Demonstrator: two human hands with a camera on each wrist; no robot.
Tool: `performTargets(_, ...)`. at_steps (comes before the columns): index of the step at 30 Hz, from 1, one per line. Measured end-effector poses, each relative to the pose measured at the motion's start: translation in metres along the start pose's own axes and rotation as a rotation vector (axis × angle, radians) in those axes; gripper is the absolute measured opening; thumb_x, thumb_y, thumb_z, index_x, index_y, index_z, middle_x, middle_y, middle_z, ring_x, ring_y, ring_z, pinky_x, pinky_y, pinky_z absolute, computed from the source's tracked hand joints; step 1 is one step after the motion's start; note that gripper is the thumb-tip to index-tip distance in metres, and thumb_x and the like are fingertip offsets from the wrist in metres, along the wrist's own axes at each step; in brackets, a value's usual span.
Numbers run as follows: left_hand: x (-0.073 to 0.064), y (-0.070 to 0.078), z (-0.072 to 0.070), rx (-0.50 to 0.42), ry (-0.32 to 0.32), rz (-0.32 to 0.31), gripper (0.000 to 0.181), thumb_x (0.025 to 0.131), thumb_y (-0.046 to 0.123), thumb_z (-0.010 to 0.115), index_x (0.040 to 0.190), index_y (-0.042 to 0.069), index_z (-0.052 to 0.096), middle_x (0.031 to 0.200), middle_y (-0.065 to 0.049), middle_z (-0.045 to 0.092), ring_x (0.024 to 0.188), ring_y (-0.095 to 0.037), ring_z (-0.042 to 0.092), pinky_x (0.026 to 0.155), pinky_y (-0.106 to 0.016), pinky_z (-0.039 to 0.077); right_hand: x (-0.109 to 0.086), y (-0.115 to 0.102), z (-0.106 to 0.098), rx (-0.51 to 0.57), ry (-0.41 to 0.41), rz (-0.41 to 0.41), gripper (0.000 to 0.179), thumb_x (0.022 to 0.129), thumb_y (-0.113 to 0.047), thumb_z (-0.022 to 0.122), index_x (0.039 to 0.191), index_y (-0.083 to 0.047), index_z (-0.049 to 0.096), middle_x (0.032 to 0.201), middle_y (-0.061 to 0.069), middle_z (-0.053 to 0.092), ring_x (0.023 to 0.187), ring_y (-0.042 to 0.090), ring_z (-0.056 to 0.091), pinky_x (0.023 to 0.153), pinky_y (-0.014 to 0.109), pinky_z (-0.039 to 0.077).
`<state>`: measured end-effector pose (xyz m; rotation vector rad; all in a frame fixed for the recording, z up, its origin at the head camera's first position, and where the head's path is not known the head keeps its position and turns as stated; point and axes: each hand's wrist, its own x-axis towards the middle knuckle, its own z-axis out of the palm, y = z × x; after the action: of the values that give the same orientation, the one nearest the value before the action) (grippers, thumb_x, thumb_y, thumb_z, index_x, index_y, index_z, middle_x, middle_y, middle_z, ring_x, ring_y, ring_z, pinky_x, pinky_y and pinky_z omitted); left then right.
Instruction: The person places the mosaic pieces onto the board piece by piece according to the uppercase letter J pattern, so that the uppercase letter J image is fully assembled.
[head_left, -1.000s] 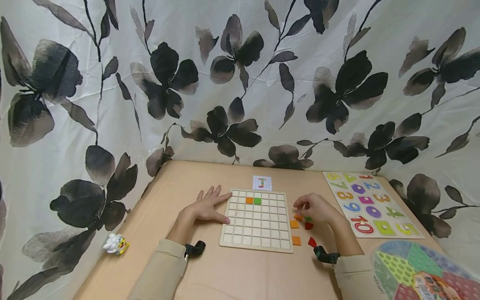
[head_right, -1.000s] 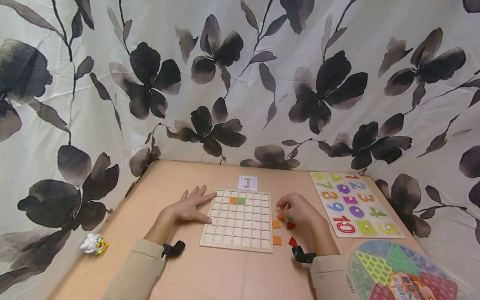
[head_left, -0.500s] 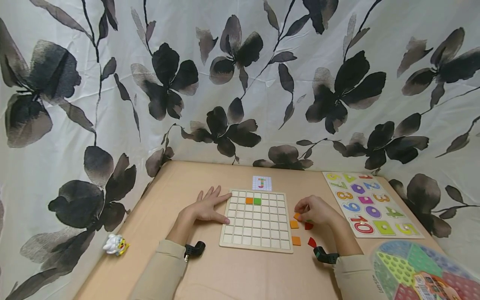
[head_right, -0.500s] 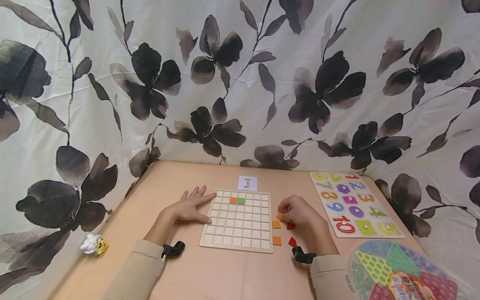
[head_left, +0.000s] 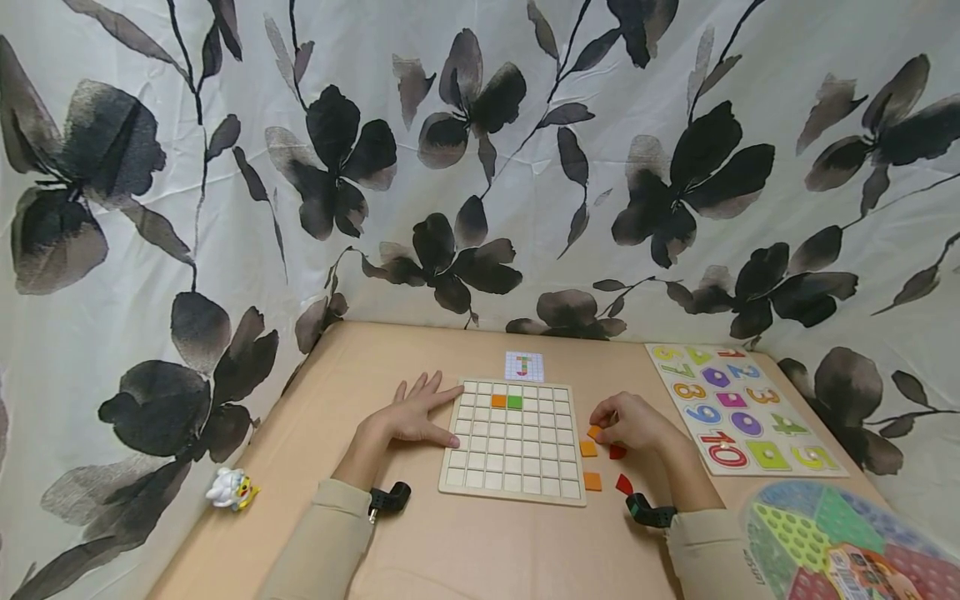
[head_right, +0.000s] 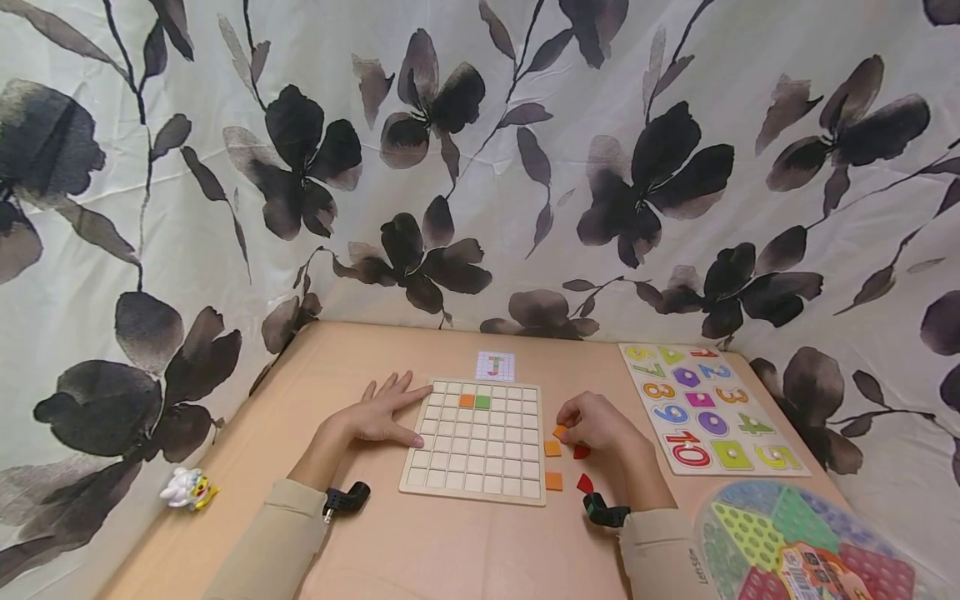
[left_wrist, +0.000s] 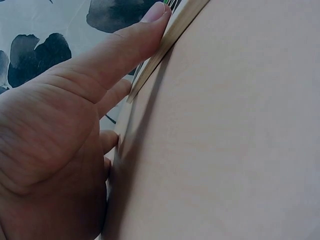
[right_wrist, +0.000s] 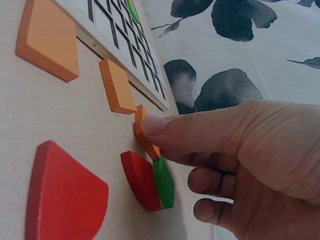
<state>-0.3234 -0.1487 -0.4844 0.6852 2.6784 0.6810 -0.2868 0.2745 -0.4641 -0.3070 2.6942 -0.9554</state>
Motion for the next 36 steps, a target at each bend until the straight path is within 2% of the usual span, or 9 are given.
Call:
performTargets(8, -0.0011, 0.0, -0.0021, -0.008, -0.003, 0.0, 0.105, 0.077, 0.066, 0.082, 0.164, 0.031, 0.034, 0.175, -0.02, 0.001, 0.161, -0.044, -0.007, 0.124, -0.069, -0.012, 0.0017, -0.002, 0.0011, -0.005, -0.001, -0.028, 0.016, 0.086, -0.004, 0.082, 0.098, -0.01, 0.075, 0.087, 0.004, 0.065, 0.084, 0.022, 0.056, 0.068, 0.029, 0.052)
performTargets(13, -0.0014, -0.0017, -0.0014, -0.041, 0.013, 0.024, 0.107, 0.076, 0.07, 0.08, 0.164, 0.03, 0.034, 0.174, -0.024, 0.002, 0.161, -0.047, -0.007, 0.123, -0.07, -0.014, 0.002, -0.0042, 0.001, 0.0, 0.012, -0.048, 0.016, 0.086, -0.004, 0.083, 0.095, -0.011, 0.072, 0.088, 0.005, 0.064, 0.084, 0.021, 0.056, 0.066, 0.028, 0.051)
performTargets(15, 0.0025, -0.0089, 0.0034, -0.05, 0.033, 0.052, 0.107, 0.076, 0.075, 0.077, 0.164, 0.031, 0.034, 0.173, -0.027, 0.003, 0.16, -0.049, -0.007, 0.121, -0.072, -0.016, 0.002, -0.0047, 0.001, 0.006, 0.015, -0.053, 0.016, 0.086, -0.005, 0.083, 0.094, -0.01, 0.072, 0.086, 0.005, 0.063, 0.084, 0.021, 0.056, 0.065, 0.027, 0.05)
performTargets(20, 0.0024, -0.0065, 0.0017, -0.036, 0.017, 0.032, 0.107, 0.076, 0.072, 0.079, 0.164, 0.031, 0.034, 0.174, -0.024, 0.002, 0.16, -0.047, -0.008, 0.122, -0.071, -0.015, 0.0024, -0.0054, 0.0008, 0.033, 0.001, -0.071, 0.012, 0.088, -0.004, 0.081, 0.094, -0.008, 0.071, 0.083, 0.004, 0.064, 0.081, 0.021, 0.057, 0.062, 0.027, 0.05)
performTargets(22, -0.0011, 0.0006, -0.0033, -0.026, -0.005, 0.005, 0.108, 0.075, 0.067, 0.082, 0.164, 0.03, 0.034, 0.175, -0.022, 0.001, 0.161, -0.046, -0.007, 0.123, -0.07, -0.013, 0.0023, -0.0058, 0.0, 0.046, -0.008, -0.084, 0.009, 0.09, -0.003, 0.078, 0.095, -0.006, 0.071, 0.084, 0.004, 0.065, 0.08, 0.021, 0.058, 0.062, 0.026, 0.051)
performTargets(26, 0.0012, -0.0021, -0.0016, -0.027, -0.004, 0.005, 0.108, 0.076, 0.068, 0.082, 0.164, 0.03, 0.033, 0.174, -0.022, 0.0, 0.16, -0.046, -0.009, 0.123, -0.07, -0.014, 0.0015, -0.0063, -0.0025, 0.077, -0.014, -0.114, 0.005, 0.093, -0.002, 0.074, 0.095, -0.003, 0.07, 0.086, 0.006, 0.067, 0.079, 0.021, 0.059, 0.064, 0.027, 0.052)
performTargets(30, 0.003, -0.0038, 0.0008, -0.029, 0.01, 0.009, 0.108, 0.075, 0.067, 0.082, 0.164, 0.03, 0.034, 0.175, -0.022, 0.001, 0.16, -0.047, -0.007, 0.123, -0.07, -0.013, 0.0006, -0.0064, -0.0032, 0.087, 0.009, -0.128, 0.005, 0.094, -0.004, 0.074, 0.096, -0.005, 0.07, 0.086, 0.005, 0.065, 0.08, 0.022, 0.058, 0.066, 0.028, 0.054)
performTargets(36, 0.0036, -0.0053, 0.0017, -0.038, 0.006, 0.015, 0.108, 0.075, 0.068, 0.082, 0.164, 0.03, 0.034, 0.175, -0.022, 0.002, 0.16, -0.047, -0.007, 0.123, -0.071, -0.013, 0.0015, -0.0081, -0.0032, 0.073, 0.089, -0.123, 0.004, 0.096, -0.009, 0.074, 0.095, -0.01, 0.07, 0.088, 0.004, 0.063, 0.08, 0.022, 0.058, 0.065, 0.026, 0.053)
